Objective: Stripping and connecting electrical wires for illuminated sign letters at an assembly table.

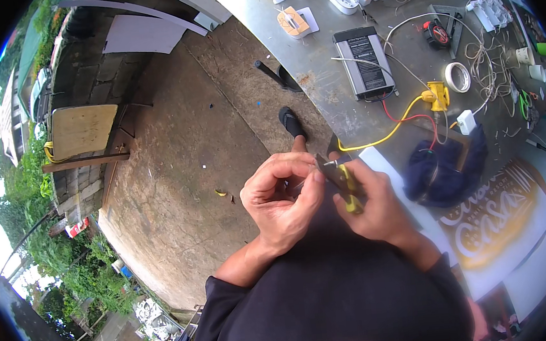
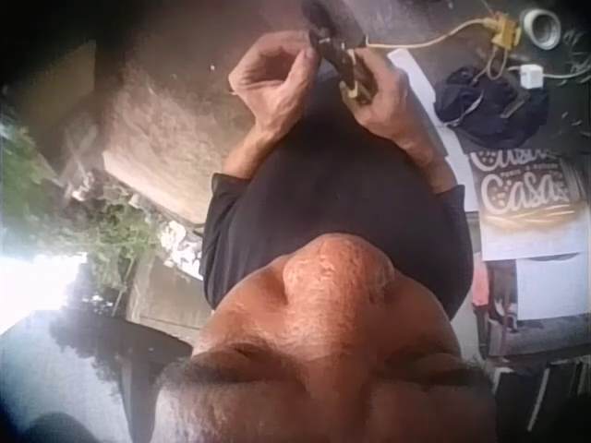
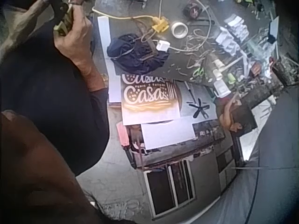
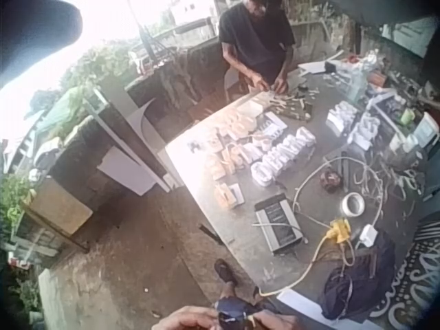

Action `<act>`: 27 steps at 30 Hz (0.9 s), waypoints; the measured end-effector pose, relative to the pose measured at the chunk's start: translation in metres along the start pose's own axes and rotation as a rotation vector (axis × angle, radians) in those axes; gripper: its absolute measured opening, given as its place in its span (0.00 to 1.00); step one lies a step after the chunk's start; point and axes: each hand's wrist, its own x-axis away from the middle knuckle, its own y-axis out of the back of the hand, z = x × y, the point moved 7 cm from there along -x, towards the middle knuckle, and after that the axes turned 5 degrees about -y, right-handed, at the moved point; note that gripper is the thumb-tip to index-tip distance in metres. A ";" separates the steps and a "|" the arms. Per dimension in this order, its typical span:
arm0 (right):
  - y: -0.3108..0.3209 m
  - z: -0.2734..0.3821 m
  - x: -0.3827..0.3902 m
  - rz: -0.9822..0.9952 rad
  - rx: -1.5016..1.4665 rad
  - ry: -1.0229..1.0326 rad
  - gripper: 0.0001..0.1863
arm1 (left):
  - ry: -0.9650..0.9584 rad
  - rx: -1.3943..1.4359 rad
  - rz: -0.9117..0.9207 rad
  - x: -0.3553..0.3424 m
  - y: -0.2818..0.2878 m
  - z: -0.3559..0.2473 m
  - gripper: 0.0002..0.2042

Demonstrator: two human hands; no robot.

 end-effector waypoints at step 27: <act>-0.001 -0.002 -0.002 0.070 -0.017 -0.059 0.25 | 0.068 0.038 -0.017 0.002 0.003 0.008 0.02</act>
